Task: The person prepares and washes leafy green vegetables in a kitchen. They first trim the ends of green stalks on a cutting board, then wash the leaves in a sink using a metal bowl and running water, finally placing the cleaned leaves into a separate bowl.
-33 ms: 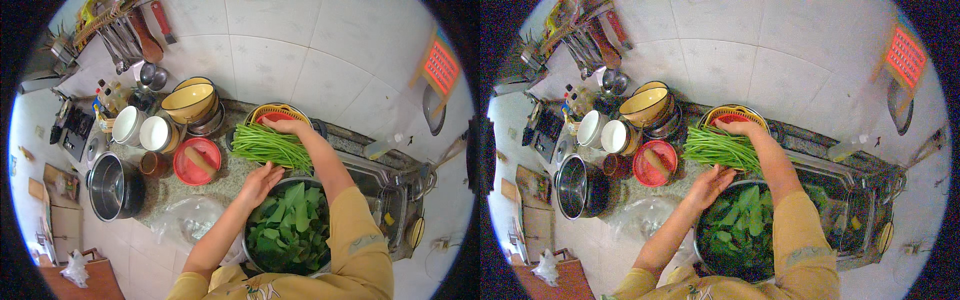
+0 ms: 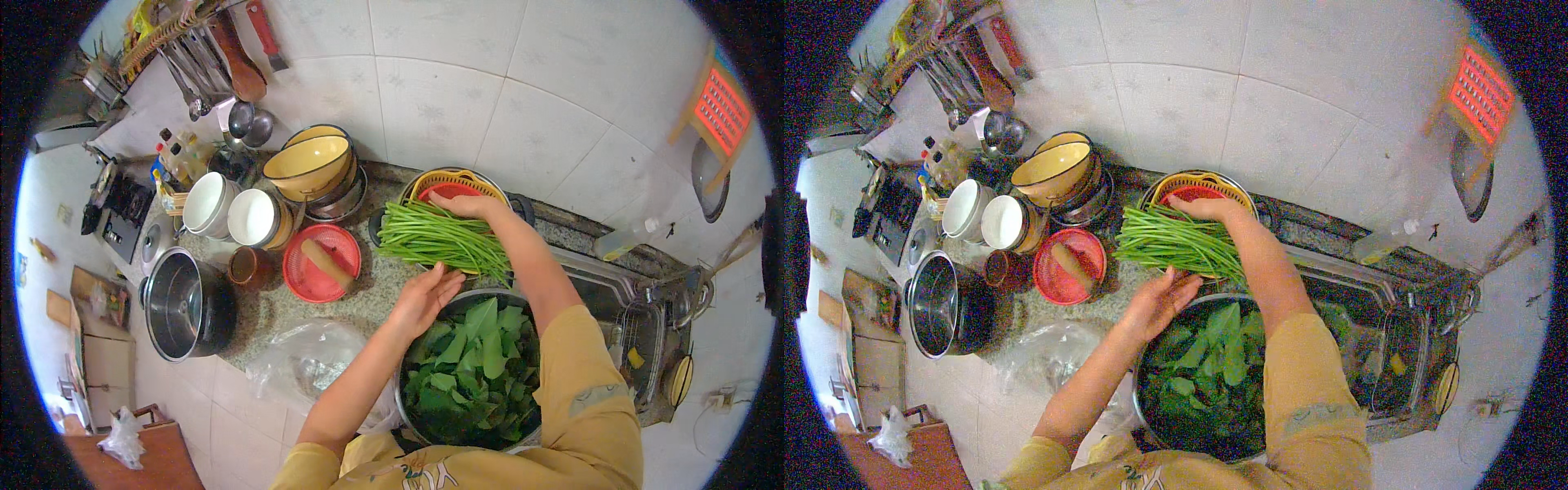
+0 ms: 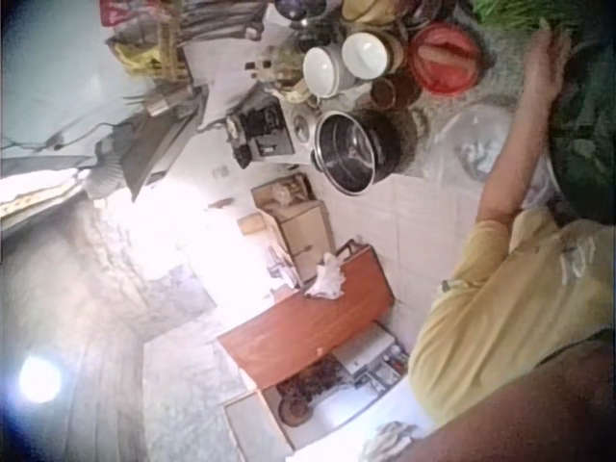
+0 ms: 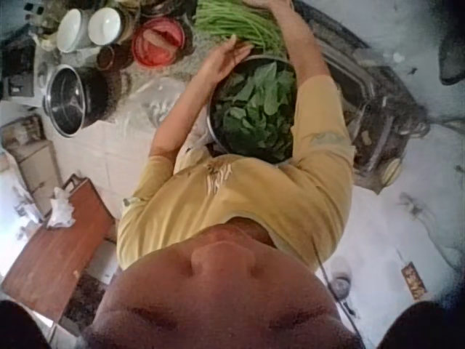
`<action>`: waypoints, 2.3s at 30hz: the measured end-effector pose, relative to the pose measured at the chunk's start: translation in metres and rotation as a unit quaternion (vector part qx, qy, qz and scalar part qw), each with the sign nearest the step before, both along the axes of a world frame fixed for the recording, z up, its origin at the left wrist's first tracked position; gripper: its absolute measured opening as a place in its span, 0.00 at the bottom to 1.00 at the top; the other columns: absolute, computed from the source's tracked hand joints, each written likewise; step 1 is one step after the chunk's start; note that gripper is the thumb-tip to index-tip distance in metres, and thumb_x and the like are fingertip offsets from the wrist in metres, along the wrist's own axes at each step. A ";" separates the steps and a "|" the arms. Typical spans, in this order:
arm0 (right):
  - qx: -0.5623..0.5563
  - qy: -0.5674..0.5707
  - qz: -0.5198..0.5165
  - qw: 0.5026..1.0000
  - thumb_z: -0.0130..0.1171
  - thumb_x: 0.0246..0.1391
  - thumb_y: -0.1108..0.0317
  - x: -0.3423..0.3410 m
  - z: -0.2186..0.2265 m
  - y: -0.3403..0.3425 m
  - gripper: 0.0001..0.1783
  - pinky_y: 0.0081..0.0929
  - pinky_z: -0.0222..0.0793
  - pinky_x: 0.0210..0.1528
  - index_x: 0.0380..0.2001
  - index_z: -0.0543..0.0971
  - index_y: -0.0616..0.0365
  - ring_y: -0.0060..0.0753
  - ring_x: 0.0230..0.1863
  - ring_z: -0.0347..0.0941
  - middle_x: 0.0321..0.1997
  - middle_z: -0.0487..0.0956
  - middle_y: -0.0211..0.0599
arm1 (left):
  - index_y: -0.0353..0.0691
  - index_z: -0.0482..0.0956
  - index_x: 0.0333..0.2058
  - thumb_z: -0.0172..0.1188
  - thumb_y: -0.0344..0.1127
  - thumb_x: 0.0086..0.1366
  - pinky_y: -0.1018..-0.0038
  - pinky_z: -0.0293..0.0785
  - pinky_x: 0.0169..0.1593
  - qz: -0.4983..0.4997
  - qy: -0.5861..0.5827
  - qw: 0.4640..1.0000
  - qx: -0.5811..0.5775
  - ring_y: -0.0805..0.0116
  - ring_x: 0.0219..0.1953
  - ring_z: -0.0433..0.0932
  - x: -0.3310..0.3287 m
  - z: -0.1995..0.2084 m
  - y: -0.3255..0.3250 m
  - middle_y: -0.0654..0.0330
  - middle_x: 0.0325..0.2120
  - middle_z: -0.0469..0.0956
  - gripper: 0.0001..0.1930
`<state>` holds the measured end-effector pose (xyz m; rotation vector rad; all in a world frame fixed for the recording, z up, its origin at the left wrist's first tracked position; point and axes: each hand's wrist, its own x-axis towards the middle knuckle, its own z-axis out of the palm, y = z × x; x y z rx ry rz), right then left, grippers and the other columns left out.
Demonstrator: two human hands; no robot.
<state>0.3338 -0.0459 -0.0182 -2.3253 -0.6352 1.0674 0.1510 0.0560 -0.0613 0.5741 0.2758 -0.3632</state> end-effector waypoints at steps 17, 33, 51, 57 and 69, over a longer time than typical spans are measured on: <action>0.075 0.269 0.035 0.959 0.48 0.48 0.50 -0.008 0.014 -0.033 0.32 0.24 0.62 0.44 0.48 0.62 0.64 0.24 0.42 0.65 0.44 0.70 0.37 | 0.46 0.66 0.42 0.50 0.47 0.58 0.71 0.67 0.40 0.013 0.107 0.990 0.096 0.68 0.33 0.69 0.026 0.045 -0.029 0.63 0.35 0.70 0.17; 0.194 -0.152 0.040 0.968 0.42 0.53 0.57 -0.174 0.162 -0.020 0.28 0.30 0.50 0.56 0.52 0.56 0.66 0.41 0.55 0.57 0.52 0.62 0.49 | 0.31 0.56 0.49 0.41 0.41 0.63 0.74 0.52 0.53 0.265 -0.166 0.934 0.172 0.66 0.50 0.58 -0.068 0.125 -0.043 0.54 0.47 0.60 0.21; -0.003 0.153 0.138 0.978 0.41 0.51 0.48 -0.289 0.044 0.139 0.31 0.34 0.65 0.37 0.42 0.66 0.71 0.42 0.35 0.71 0.36 0.73 0.51 | 0.37 0.64 0.44 0.36 0.49 0.63 0.65 0.65 0.46 0.301 0.164 0.939 0.011 0.62 0.40 0.70 -0.225 0.069 0.072 0.57 0.40 0.70 0.21; 0.145 0.244 -0.113 0.952 0.40 0.53 0.52 -0.280 -0.081 0.179 0.28 0.35 0.63 0.42 0.50 0.60 0.63 0.39 0.43 0.66 0.46 0.67 0.47 | 0.37 0.67 0.40 0.40 0.51 0.61 0.66 0.69 0.38 0.330 0.173 0.925 0.075 0.62 0.34 0.72 -0.183 -0.054 0.123 0.56 0.34 0.73 0.22; -0.083 0.281 -0.126 0.948 0.40 0.52 0.46 -0.286 -0.053 0.125 0.39 0.46 0.62 0.45 0.56 0.45 0.64 0.49 0.48 0.63 0.59 0.50 0.52 | 0.28 0.69 0.35 0.59 0.40 0.51 0.68 0.67 0.36 0.356 0.215 0.836 0.358 0.63 0.31 0.71 -0.166 -0.090 0.128 0.53 0.31 0.72 0.20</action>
